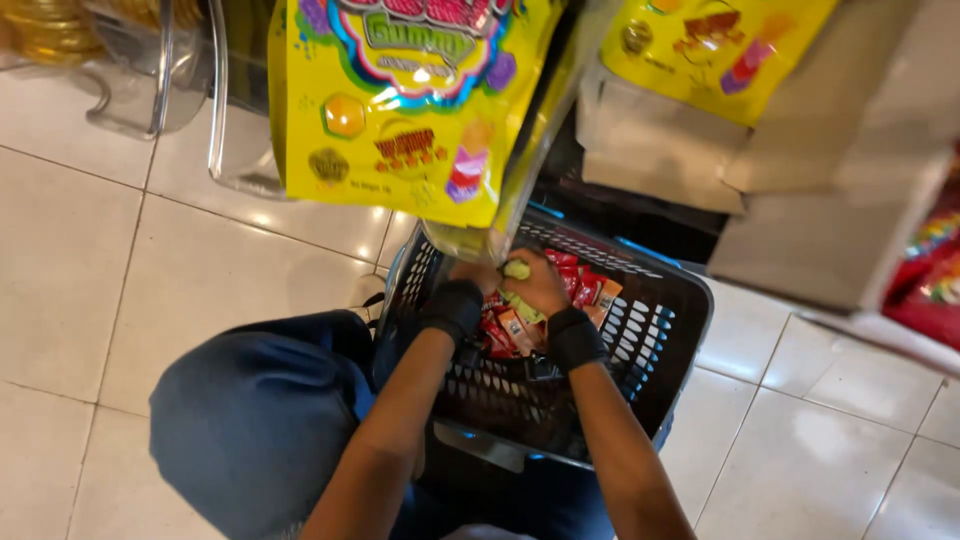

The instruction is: The person wipes individual candy packages with a cloth and organizes them in a basket.

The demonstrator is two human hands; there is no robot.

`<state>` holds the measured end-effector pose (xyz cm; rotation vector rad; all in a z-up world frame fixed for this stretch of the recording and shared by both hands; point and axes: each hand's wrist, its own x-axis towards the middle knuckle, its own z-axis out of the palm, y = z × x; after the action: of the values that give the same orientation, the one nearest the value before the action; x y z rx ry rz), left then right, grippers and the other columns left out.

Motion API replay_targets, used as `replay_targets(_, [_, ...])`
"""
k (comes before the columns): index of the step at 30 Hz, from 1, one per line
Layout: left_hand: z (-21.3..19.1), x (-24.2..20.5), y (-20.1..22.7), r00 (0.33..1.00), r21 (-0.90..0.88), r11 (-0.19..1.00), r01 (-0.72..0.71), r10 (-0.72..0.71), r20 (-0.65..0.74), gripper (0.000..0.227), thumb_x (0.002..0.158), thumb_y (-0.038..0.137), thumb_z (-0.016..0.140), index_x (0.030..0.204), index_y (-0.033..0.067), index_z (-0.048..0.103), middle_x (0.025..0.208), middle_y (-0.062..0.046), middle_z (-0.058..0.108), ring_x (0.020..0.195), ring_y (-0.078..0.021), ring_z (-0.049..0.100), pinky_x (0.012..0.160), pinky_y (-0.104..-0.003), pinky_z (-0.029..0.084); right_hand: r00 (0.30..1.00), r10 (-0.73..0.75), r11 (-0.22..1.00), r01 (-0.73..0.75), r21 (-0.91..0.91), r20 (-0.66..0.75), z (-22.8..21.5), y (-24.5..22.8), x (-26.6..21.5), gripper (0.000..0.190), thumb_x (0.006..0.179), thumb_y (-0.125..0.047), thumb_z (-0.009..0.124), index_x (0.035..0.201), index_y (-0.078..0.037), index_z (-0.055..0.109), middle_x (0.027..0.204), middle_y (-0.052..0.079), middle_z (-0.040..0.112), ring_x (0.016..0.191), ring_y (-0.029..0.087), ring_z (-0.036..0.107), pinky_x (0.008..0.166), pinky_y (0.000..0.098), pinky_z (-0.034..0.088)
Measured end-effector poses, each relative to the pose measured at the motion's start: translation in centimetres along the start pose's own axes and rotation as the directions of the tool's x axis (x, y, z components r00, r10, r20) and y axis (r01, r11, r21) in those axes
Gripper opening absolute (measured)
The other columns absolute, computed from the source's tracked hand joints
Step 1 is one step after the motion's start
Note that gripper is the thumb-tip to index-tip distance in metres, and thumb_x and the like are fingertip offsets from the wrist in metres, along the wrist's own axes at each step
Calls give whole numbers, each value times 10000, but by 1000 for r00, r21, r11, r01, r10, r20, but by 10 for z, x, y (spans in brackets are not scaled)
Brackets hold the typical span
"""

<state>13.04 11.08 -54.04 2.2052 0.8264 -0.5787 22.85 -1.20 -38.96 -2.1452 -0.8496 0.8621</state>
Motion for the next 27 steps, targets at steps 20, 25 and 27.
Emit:
replay_targets(20, [7,-12,10,964,-339,925,-174,89,-251,635,879,405,670,1446,153,536,1515,-169,497,1365,-384,485,1123,-441,417,953,-200,940,121,320,227,-23,-16,-2,595,803,-50,784,1362,13,591,1282,124,693,1174,232,651,1003,337,499])
replay_targets(25, [-45,-45,67,969,-463,873,-156,43,-245,424,820,266,725,1213,139,625,1276,-138,681,1215,-376,633,1038,-467,486,945,-241,934,164,317,220,-59,-36,-32,619,811,-20,786,1391,32,577,1323,130,678,1210,211,634,1027,320,480])
replay_targets(27, [-76,-75,97,968,-329,936,-124,42,-247,268,863,220,708,1114,133,671,1193,-147,729,1176,-385,660,1020,-498,501,942,-271,930,202,307,200,-84,-59,-52,623,813,-14,786,1397,36,574,1332,131,675,1217,207,631,1032,317,477])
